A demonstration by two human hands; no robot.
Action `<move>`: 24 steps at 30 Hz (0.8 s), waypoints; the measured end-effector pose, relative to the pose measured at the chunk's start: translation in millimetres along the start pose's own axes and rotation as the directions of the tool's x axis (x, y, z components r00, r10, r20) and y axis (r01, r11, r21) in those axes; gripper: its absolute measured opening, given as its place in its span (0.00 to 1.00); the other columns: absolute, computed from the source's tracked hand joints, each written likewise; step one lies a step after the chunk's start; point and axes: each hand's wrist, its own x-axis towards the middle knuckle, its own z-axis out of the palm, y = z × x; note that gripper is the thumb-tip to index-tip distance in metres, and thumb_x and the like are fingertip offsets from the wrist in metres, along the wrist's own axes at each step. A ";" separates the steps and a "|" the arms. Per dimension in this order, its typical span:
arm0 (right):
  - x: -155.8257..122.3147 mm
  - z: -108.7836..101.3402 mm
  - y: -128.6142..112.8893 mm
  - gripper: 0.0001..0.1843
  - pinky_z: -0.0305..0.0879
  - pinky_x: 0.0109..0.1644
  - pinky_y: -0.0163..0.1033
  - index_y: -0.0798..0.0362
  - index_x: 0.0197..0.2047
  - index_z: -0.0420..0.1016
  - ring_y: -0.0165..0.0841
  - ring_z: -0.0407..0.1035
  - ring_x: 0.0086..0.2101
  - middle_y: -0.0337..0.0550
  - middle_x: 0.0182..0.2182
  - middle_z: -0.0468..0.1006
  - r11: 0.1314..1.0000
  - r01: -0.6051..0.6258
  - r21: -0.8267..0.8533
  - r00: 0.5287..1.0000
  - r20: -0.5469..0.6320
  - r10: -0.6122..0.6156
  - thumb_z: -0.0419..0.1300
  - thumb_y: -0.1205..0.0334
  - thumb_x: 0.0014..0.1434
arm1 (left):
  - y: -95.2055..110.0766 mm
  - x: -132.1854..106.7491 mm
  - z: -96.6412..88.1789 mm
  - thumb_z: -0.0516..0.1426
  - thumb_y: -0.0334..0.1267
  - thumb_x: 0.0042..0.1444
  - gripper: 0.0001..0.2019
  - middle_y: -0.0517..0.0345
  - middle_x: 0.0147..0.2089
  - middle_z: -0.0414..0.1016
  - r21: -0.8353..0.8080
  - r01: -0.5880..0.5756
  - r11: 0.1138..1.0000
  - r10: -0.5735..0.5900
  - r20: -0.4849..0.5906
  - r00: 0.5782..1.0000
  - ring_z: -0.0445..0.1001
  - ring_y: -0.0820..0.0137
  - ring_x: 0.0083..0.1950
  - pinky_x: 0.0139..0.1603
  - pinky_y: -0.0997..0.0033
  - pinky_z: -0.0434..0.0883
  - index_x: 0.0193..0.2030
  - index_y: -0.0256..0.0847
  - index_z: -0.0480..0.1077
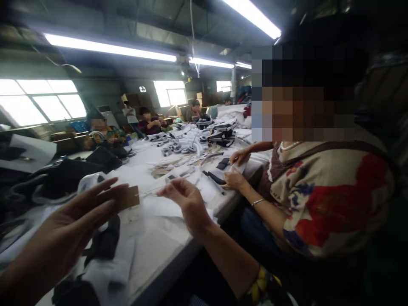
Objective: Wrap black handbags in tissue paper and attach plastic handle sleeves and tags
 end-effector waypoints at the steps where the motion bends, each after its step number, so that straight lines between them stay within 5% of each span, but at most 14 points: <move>1: 0.9 -6.9 -3.3 0.13 0.68 0.54 0.39 0.53 0.36 0.76 0.30 0.75 0.38 0.37 0.31 0.78 0.999 -0.015 0.039 1.000 0.009 0.015 0.69 0.53 0.57 | 0.7 -0.9 3.6 0.70 0.51 0.41 0.31 0.53 0.53 0.80 -0.045 0.078 0.996 -0.077 0.036 0.996 0.78 0.52 0.54 0.53 0.60 0.78 0.55 0.51 0.75; 7: 5.6 -30.0 -20.1 0.15 0.71 0.45 0.34 0.53 0.36 0.73 0.25 0.69 0.28 0.29 0.22 0.66 0.985 -0.043 0.165 0.998 -0.041 0.051 0.72 0.55 0.53 | -0.2 -2.4 26.3 0.71 0.49 0.42 0.33 0.50 0.58 0.76 -0.126 0.279 0.952 -0.245 0.233 0.941 0.75 0.54 0.58 0.55 0.63 0.76 0.58 0.50 0.73; 11: 14.1 -40.5 -24.7 0.16 0.66 0.30 0.29 0.52 0.37 0.72 0.24 0.67 0.25 0.30 0.22 0.67 0.998 -0.001 0.064 0.998 -0.069 0.006 0.71 0.53 0.54 | -4.9 -0.9 36.8 0.69 0.54 0.43 0.32 0.48 0.61 0.74 0.030 0.270 0.962 -0.261 0.376 0.889 0.73 0.51 0.60 0.59 0.57 0.73 0.56 0.48 0.74; 15: 21.1 -47.5 -30.6 0.15 0.64 0.29 0.29 0.53 0.37 0.73 0.25 0.67 0.24 0.33 0.22 0.72 0.971 0.043 -0.236 0.997 0.074 -0.026 0.66 0.50 0.58 | -13.3 3.8 48.8 0.67 0.59 0.43 0.34 0.47 0.63 0.72 0.201 0.133 0.971 -0.212 0.446 0.870 0.67 0.50 0.66 0.63 0.53 0.68 0.56 0.47 0.74; 20: 24.7 -51.6 -41.4 0.17 0.63 0.29 0.30 0.56 0.41 0.79 0.26 0.67 0.23 0.37 0.23 0.76 0.732 0.209 -0.648 0.963 0.267 -0.038 0.63 0.49 0.61 | -7.8 15.0 75.2 0.63 0.57 0.51 0.36 0.46 0.63 0.71 0.170 -0.045 0.984 -0.054 0.535 0.843 0.74 0.54 0.59 0.55 0.57 0.75 0.64 0.44 0.67; 24: 25.7 -49.4 -59.2 0.14 0.63 0.33 0.30 0.56 0.42 0.82 0.27 0.70 0.29 0.39 0.29 0.79 0.581 0.314 -0.751 0.936 0.346 -0.059 0.63 0.53 0.62 | 6.8 27.8 99.2 0.63 0.54 0.53 0.39 0.44 0.57 0.76 0.131 -0.169 0.977 0.069 0.558 0.827 0.77 0.55 0.54 0.50 0.57 0.76 0.69 0.40 0.59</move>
